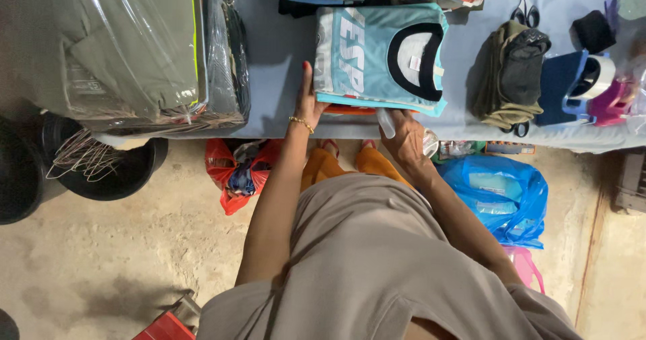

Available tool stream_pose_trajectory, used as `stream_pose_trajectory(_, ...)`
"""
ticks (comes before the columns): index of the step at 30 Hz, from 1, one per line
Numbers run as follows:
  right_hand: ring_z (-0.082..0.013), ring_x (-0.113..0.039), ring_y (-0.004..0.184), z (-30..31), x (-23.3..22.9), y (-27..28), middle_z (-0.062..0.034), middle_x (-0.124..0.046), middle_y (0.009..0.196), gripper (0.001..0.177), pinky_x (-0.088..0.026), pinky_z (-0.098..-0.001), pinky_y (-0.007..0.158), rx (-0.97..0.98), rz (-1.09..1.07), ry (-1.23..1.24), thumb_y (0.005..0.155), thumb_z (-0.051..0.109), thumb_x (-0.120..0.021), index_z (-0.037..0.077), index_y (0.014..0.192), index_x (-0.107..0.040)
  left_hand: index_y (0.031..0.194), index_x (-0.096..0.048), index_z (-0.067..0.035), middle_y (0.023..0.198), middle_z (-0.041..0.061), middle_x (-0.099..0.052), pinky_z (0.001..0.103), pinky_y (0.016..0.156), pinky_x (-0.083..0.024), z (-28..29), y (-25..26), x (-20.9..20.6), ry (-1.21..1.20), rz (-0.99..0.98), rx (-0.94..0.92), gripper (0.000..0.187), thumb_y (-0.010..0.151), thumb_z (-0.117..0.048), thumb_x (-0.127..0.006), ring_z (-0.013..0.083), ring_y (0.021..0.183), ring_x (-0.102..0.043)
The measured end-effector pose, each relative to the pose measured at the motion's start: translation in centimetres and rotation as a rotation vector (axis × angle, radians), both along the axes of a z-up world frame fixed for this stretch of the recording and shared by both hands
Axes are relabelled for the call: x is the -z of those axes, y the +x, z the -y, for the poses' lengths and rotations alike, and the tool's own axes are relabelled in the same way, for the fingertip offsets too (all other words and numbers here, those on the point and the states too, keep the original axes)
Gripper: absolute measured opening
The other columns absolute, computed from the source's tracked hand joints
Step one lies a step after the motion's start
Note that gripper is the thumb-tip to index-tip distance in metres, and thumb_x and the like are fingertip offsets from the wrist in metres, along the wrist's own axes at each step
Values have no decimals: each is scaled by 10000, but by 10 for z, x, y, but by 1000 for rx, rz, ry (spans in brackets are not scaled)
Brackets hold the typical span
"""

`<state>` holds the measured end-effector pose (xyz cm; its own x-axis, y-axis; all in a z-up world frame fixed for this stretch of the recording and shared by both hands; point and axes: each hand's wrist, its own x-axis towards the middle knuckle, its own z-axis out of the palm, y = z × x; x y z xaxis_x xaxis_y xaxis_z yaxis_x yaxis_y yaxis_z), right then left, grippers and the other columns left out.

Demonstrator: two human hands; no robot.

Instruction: The person sorts and organizes stacks of folded clothes and towels on a surface, spraying some items with a liquid from a bottle by hand.

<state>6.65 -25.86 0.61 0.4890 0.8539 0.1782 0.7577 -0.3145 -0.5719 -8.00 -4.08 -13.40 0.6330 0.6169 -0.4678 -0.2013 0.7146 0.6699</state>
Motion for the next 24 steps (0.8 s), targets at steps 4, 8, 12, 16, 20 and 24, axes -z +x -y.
stream_pose_trajectory(4, -436, -673, 989, 4, -34, -5, -202, -660, 1180, 412, -569, -475, 762, -88, 13, 38, 841, 43, -704, 59, 1251, -661, 1129, -566, 83, 1088, 143, -635, 347, 781, -590, -33, 28, -21, -30, 141, 197, 580, 981, -404, -846, 213, 861, -673)
stream_pose_trajectory(8, -392, -633, 1089, 8, -50, -18, -214, -585, 1314, 593, -572, -463, 838, -262, -1, 146, 790, 55, -720, 31, 1362, -564, 1079, -559, -65, 1002, 115, -669, 394, 648, -599, -42, 80, -60, -2, -109, 156, 493, 794, -333, -859, 206, 787, -680)
stream_pose_trajectory(12, -340, -635, 1097, -1, -33, -23, -130, -625, 1213, 654, -570, -453, 790, -272, 89, 30, 760, 45, -734, 119, 1397, -606, 1049, -625, -34, 943, 103, -684, 408, 596, -653, -39, 115, -124, 65, -110, 186, 455, 765, -342, -802, 210, 767, -702)
stream_pose_trajectory(16, -350, -643, 1101, 1, -9, -3, -104, -623, 1180, 639, -558, -467, 731, -103, 280, -20, 794, 46, -732, 150, 1412, -610, 1165, -626, 10, 1000, 84, -701, 392, 635, -687, -30, 119, -159, 127, -138, 196, 579, 744, -352, -793, 184, 847, -734)
stream_pose_trajectory(20, -399, -671, 999, 5, 8, 14, -167, -635, 1305, 431, -547, -510, 720, 31, 109, 1, 891, 71, -704, 102, 1306, -593, 1297, -419, -69, 1025, 108, -668, 424, 653, -653, -29, 93, -150, 158, -199, 225, 766, 706, -380, -796, 215, 820, -723)
stream_pose_trajectory(24, -440, -678, 860, 5, 21, 13, -252, -647, 1131, 440, -534, -528, 683, -20, 109, -76, 810, 101, -707, 49, 1246, -680, 1468, -281, -56, 1096, 122, -654, 430, 738, -656, -39, 56, -99, 96, -279, 179, 941, 739, -374, -784, 211, 859, -725)
